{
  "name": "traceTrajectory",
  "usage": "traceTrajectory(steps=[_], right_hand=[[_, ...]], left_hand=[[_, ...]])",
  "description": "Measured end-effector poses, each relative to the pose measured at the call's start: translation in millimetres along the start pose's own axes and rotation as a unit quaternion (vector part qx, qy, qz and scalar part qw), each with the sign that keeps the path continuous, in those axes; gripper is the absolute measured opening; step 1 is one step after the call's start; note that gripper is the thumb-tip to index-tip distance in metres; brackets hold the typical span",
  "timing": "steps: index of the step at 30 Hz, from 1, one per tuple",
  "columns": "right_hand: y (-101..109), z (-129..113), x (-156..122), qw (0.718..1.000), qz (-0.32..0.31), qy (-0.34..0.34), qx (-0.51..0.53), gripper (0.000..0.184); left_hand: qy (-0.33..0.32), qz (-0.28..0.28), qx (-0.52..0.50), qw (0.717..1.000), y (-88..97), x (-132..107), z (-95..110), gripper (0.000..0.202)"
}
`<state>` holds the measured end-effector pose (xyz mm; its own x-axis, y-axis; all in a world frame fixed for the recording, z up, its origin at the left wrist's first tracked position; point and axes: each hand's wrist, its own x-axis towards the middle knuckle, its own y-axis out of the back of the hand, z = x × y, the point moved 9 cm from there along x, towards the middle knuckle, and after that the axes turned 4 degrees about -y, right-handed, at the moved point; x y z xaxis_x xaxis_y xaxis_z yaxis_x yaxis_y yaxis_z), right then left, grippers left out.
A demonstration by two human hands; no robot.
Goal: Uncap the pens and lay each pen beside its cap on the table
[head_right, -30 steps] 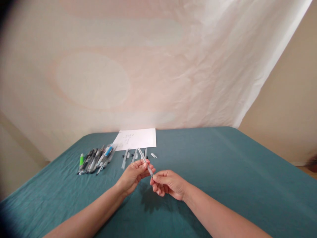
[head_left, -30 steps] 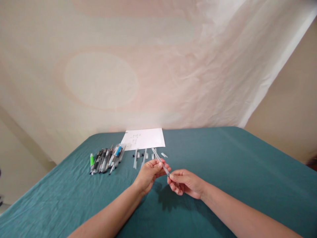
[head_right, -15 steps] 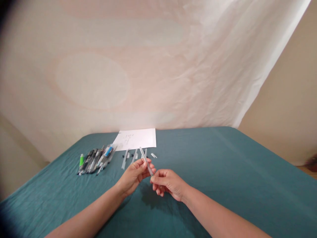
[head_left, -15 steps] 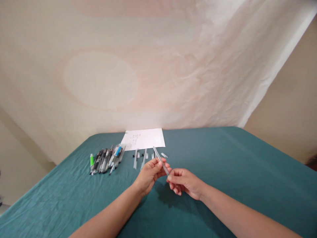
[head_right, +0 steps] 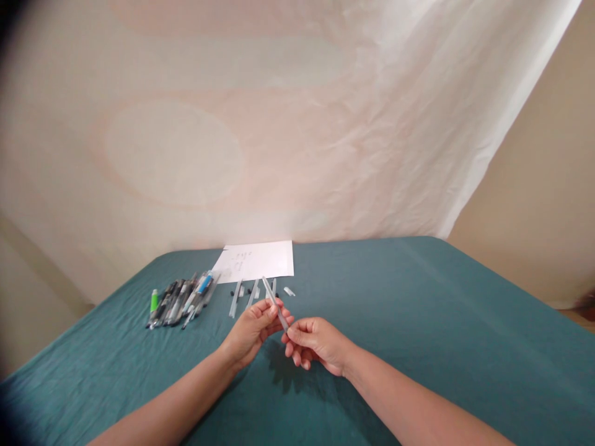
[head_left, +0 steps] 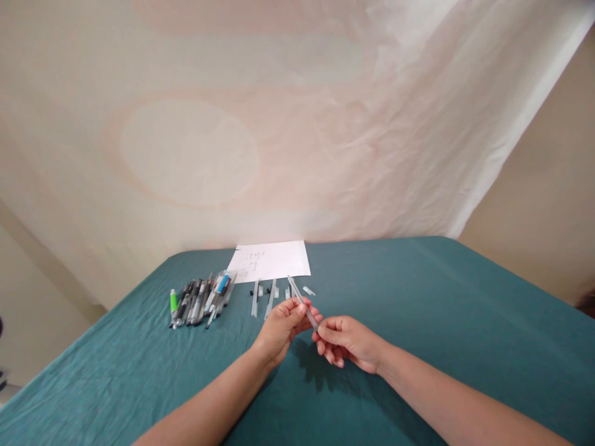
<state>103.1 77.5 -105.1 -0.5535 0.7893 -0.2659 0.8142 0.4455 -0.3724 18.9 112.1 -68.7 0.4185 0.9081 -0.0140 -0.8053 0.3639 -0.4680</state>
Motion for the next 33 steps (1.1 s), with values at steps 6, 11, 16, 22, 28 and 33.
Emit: traceTrajectory(steps=[6, 11, 16, 22, 28, 33], right_hand=[[3.3, -3.7, 0.0, 0.999, 0.032, 0.030, -0.005, 0.036], [-2.3, 0.6, 2.0, 1.000, -0.008, 0.005, -0.007, 0.043], [2.0, -2.4, 2.0, 1.000, 0.015, 0.025, -0.002, 0.037], [-1.1, -0.3, 1.9, 1.000, 0.002, 0.009, -0.013, 0.042], [1.0, -3.0, 1.4, 1.000, 0.013, 0.025, -0.004, 0.037], [0.7, 0.1, 2.2, 1.000, 0.007, 0.012, -0.014, 0.038]], left_hand=[[-0.010, 0.015, 0.010, 1.000, 4.0, 1.8, 0.9, 0.025], [-0.016, 0.015, 0.009, 1.000, 5.9, 3.2, 1.0, 0.023], [-0.019, 0.021, 0.005, 1.000, 6.9, 2.8, 1.1, 0.023], [-0.016, 0.025, 0.012, 0.999, 7.5, 2.6, 1.0, 0.025], [-0.024, 0.018, 0.013, 0.999, 6.5, 3.5, 2.3, 0.024], [-0.022, 0.025, 0.020, 0.999, 8.6, 3.1, 2.5, 0.024]])
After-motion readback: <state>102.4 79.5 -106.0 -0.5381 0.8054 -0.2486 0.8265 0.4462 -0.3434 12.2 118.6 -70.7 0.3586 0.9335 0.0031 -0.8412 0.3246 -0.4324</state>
